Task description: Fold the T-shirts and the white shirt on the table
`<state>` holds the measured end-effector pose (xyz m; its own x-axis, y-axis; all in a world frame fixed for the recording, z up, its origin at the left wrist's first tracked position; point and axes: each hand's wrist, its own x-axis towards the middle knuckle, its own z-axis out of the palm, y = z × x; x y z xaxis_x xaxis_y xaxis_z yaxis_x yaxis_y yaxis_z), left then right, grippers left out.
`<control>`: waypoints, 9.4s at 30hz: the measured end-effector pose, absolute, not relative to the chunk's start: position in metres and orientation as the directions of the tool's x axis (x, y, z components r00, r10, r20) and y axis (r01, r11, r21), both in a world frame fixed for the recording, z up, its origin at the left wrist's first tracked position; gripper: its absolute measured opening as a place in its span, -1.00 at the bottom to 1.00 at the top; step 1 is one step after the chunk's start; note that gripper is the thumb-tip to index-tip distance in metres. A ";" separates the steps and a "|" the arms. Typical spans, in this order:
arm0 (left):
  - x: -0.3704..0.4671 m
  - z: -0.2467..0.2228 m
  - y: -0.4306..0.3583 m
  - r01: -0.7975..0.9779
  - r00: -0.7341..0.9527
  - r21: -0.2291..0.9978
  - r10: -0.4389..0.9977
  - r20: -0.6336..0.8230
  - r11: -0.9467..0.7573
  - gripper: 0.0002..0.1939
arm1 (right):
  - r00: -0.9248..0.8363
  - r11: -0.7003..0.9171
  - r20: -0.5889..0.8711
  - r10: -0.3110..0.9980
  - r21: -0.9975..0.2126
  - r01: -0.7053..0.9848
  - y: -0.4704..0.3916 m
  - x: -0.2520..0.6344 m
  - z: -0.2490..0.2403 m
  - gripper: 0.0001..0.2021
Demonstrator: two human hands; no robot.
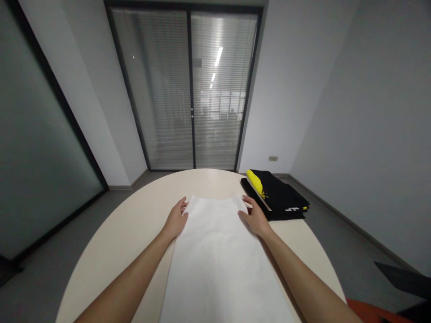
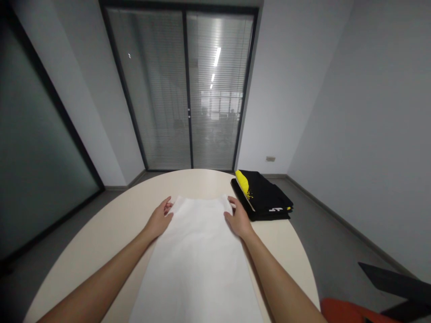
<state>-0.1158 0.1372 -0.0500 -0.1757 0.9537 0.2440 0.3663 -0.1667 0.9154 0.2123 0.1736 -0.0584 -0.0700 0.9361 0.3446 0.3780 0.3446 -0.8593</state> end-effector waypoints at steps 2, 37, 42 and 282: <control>-0.112 -0.046 0.139 0.243 -0.196 0.960 0.962 0.189 -0.139 -0.28 | -0.017 0.293 0.301 0.953 -0.910 0.293 0.179 0.212 -0.060 -0.33; -0.120 0.012 0.094 0.244 -0.096 0.966 0.989 0.112 -0.086 -0.77 | -0.213 0.420 0.362 0.907 -0.765 0.488 0.129 0.233 0.014 -0.74; -0.130 0.029 0.080 0.212 0.161 0.974 0.986 0.048 -0.082 -0.73 | -0.359 0.392 0.263 0.896 -0.849 0.356 0.115 0.232 0.025 -0.88; -0.084 -0.026 0.076 0.696 0.509 0.414 0.810 0.292 -0.586 -0.53 | -0.940 0.953 0.244 0.238 0.126 0.274 0.049 0.132 0.026 -0.88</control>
